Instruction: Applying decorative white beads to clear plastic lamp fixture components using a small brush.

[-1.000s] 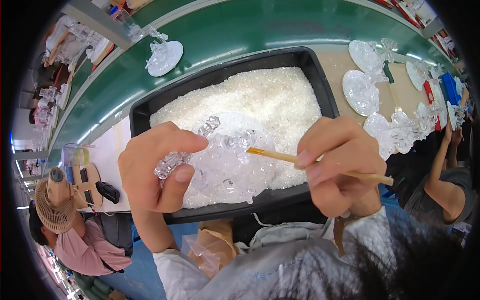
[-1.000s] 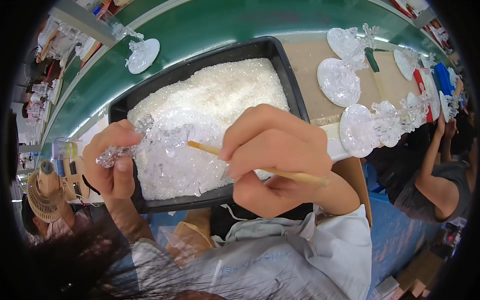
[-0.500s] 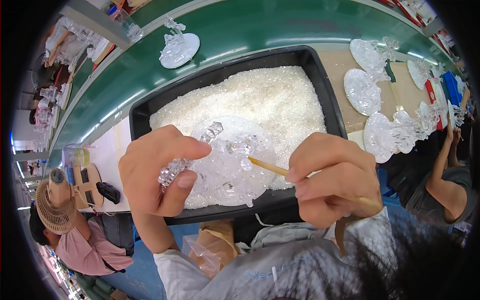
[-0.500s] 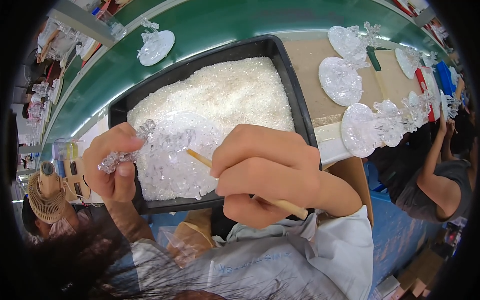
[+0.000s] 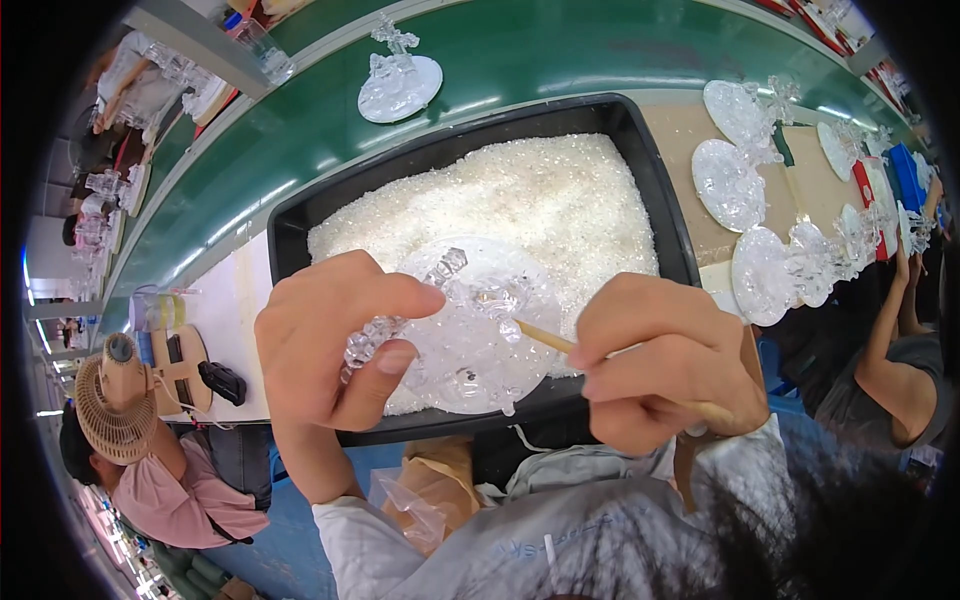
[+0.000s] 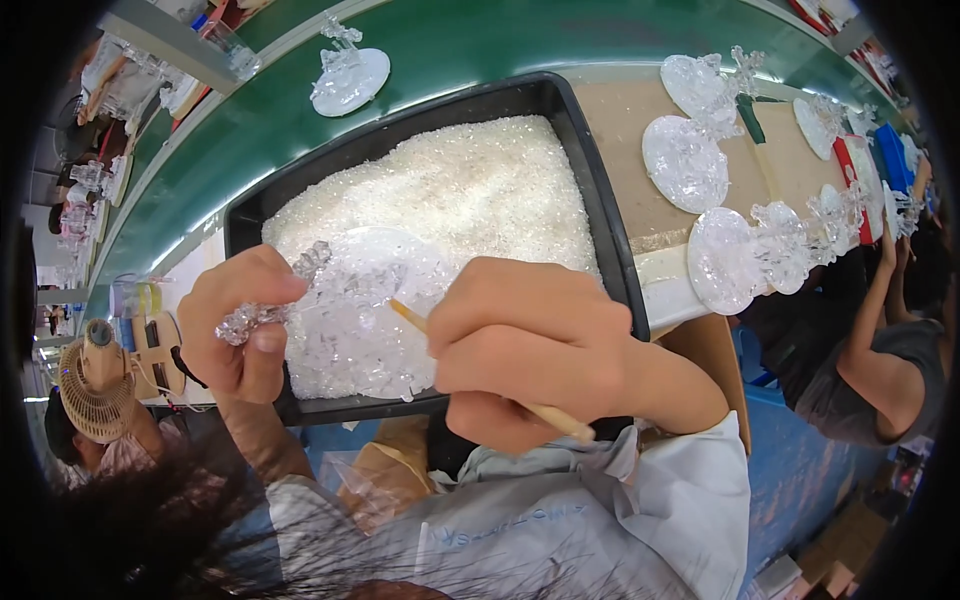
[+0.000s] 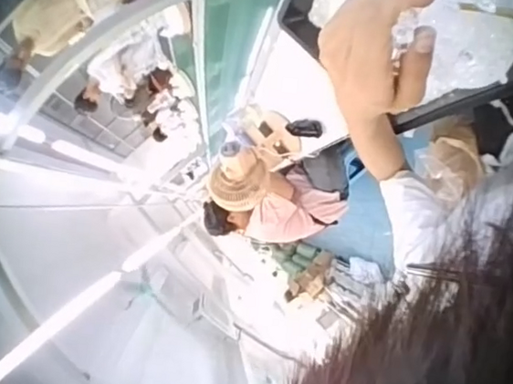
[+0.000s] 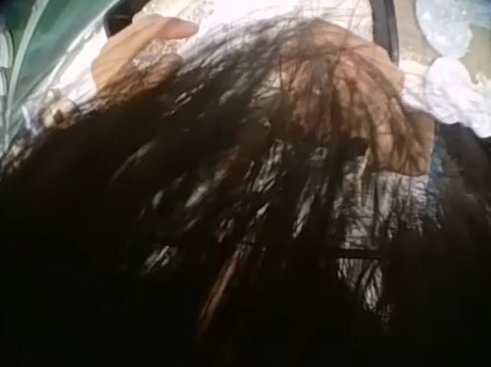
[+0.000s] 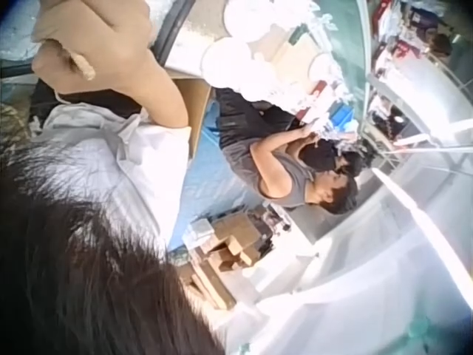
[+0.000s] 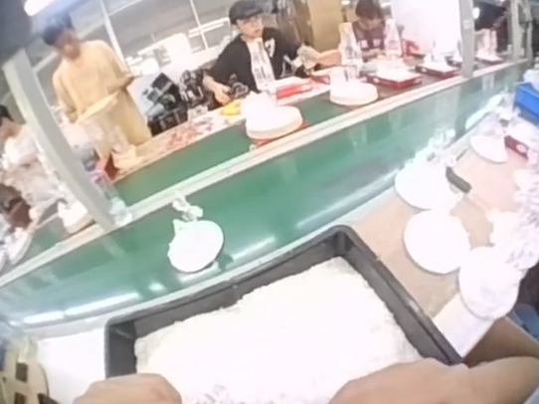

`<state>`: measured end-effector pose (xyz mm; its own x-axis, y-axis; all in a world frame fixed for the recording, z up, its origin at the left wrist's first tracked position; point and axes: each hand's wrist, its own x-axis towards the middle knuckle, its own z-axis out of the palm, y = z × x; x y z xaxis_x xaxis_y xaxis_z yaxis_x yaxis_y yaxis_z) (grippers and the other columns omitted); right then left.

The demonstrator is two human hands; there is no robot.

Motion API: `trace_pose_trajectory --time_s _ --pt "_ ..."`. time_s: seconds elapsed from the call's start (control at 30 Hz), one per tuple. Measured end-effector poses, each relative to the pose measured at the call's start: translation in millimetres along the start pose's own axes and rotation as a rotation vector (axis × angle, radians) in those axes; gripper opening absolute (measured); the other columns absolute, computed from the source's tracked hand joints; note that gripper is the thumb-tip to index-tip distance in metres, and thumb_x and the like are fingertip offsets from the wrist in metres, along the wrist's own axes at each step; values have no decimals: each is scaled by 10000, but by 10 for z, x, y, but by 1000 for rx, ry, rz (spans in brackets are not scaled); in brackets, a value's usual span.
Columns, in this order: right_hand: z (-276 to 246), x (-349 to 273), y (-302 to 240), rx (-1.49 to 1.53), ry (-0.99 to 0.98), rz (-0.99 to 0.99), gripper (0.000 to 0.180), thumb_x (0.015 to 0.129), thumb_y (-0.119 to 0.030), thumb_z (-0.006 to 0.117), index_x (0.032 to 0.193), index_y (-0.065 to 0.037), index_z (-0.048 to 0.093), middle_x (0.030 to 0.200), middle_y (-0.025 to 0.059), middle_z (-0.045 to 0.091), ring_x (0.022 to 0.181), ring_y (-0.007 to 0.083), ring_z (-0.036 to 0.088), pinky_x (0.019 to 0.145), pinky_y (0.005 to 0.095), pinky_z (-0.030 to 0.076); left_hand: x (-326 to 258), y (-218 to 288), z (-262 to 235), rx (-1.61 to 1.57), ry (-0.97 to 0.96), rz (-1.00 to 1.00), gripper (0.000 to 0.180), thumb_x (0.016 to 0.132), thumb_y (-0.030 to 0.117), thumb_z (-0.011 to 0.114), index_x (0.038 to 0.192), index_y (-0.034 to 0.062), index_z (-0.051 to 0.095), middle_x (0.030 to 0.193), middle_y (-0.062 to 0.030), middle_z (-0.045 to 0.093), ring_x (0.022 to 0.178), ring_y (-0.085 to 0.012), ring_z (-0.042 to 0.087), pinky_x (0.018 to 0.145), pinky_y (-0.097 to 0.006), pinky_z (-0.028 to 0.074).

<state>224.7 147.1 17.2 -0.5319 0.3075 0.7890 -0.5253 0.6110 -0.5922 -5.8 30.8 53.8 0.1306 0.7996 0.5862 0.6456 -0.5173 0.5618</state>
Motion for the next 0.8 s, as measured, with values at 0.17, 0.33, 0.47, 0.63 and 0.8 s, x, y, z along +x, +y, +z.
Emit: trace_pose_trajectory --time_s 0.17,0.33,0.47,0.63,0.8 --pt "44 -24 38 75 155 -70 185 560 72 623 731 8 595 717 115 593 546 218 573 460 281 474 22 0 -12 3 -1 -28 259 717 95 658 933 -47 668 721 -134 646 546 -249 578 496 -318 438" --pt "80 -49 79 144 62 -87 106 624 55 646 704 13 590 699 121 591 537 219 574 445 299 476 -20 12 -24 39 53 -24 238 753 116 647 929 -43 671 763 -138 675 576 -253 612 531 -314 476" --pt "35 -25 85 202 37 -115 98 645 33 666 701 14 588 700 121 590 539 220 576 445 305 480 0 12 -3 49 48 -45 239 752 117 648 928 -42 672 758 -137 672 574 -252 612 531 -312 475" --pt "20 -35 98 189 -8 -129 91 656 17 672 694 15 589 700 120 591 523 230 568 443 303 480 -3 -4 -17 54 60 -13 247 728 114 653 920 -40 675 734 -137 661 559 -250 601 518 -307 459" --pt "42 -16 127 177 -3 -170 80 642 26 654 687 17 589 688 118 588 508 229 558 440 297 474 9 -13 -14 78 79 47 258 715 100 648 914 -62 667 716 -136 647 538 -243 580 495 -311 441"
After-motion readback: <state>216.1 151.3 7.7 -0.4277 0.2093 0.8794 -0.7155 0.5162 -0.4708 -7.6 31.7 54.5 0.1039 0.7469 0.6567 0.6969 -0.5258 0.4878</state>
